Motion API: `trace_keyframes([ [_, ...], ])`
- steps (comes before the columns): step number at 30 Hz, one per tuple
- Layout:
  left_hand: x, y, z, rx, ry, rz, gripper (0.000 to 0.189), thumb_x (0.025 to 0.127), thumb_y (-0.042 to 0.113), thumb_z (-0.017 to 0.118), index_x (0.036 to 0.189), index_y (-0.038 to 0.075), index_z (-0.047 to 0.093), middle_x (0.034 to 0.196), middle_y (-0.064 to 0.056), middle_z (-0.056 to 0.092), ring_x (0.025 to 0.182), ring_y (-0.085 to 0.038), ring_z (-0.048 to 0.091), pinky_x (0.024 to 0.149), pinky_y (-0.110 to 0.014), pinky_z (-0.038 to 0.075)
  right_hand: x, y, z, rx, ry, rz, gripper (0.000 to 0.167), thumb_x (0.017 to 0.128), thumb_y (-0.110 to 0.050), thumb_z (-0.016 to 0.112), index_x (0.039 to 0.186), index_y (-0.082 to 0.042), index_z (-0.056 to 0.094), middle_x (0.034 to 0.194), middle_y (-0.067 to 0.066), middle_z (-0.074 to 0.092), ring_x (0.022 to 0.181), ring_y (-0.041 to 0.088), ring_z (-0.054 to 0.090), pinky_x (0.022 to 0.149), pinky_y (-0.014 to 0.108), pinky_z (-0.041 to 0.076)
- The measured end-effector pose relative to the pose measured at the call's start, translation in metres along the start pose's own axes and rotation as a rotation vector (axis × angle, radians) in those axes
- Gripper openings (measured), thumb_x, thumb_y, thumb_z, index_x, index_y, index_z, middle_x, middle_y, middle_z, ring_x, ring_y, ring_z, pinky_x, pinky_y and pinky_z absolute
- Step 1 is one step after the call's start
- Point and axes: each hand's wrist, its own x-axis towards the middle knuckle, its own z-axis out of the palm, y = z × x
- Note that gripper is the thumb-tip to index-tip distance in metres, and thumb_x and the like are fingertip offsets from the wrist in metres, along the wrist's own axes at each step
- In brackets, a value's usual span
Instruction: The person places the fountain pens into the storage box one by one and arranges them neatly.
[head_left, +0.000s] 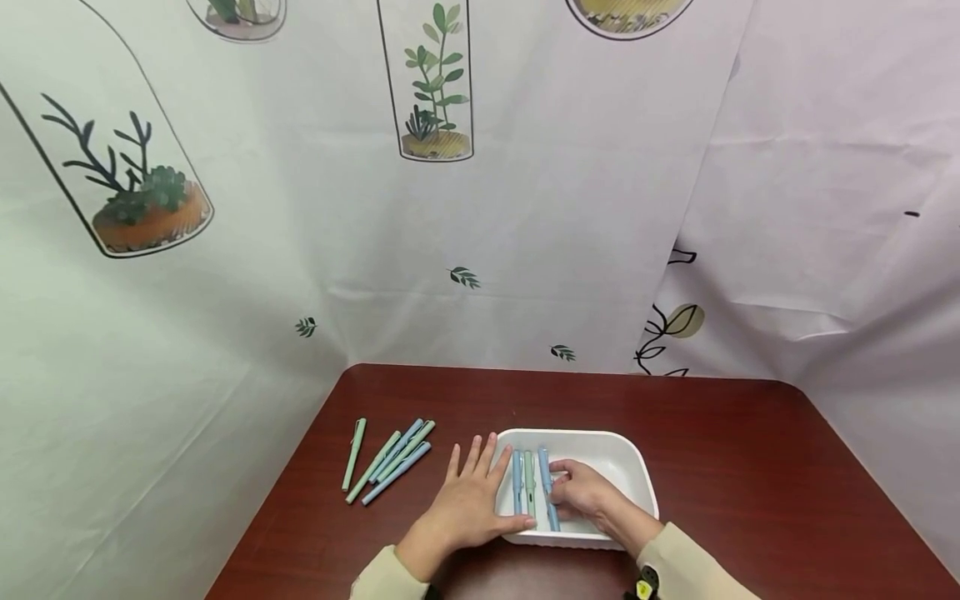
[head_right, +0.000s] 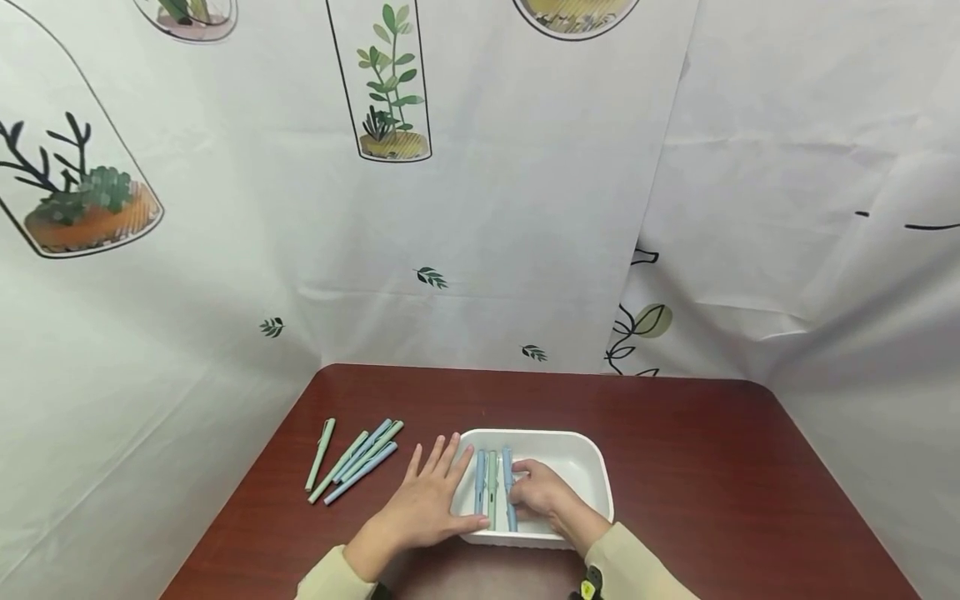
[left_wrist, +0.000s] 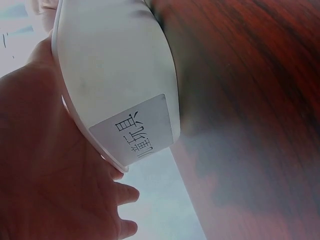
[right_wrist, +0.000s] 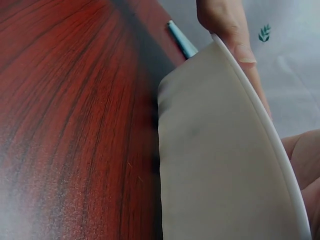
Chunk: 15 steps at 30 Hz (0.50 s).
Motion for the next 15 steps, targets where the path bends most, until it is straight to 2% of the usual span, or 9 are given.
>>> trace_keyframes([
  [6,0.0004,0.0000,0.0003,0.005,0.003,0.005,0.107,0.083,0.081,0.055,0.161,0.013,0.029,0.168,-0.016,0.016,0.155,-0.038,0.015,0.121,-0.063,0.010,0.0011,-0.0019,0.0044,-0.058,0.024,0.004,0.055,0.076,0.012,0.062,0.130,0.016,0.051,0.087,0.014,0.056,0.077,0.021,0.060,0.065,0.030,0.055],
  [11,0.0006,0.0004,-0.0016,0.016,0.000,0.000,0.106,0.084,0.081,0.054,0.161,0.013,0.029,0.169,-0.015,0.015,0.155,-0.037,0.015,0.121,-0.063,0.010,-0.0001,-0.0069,0.0063,-0.184,0.039,-0.008,0.056,0.074,0.007,0.064,0.129,0.013,0.053,0.087,0.013,0.059,0.075,0.020,0.061,0.065,0.030,0.053],
  [15,0.0003,0.0001,-0.0007,0.013,-0.002,-0.002,0.106,0.084,0.081,0.054,0.161,0.013,0.029,0.169,-0.015,0.015,0.155,-0.037,0.016,0.121,-0.063,0.010,0.0012,-0.0093,0.0070,-0.214,0.039,0.013,0.055,0.075,0.007,0.065,0.129,0.013,0.053,0.088,0.014,0.061,0.073,0.018,0.065,0.064,0.031,0.057],
])
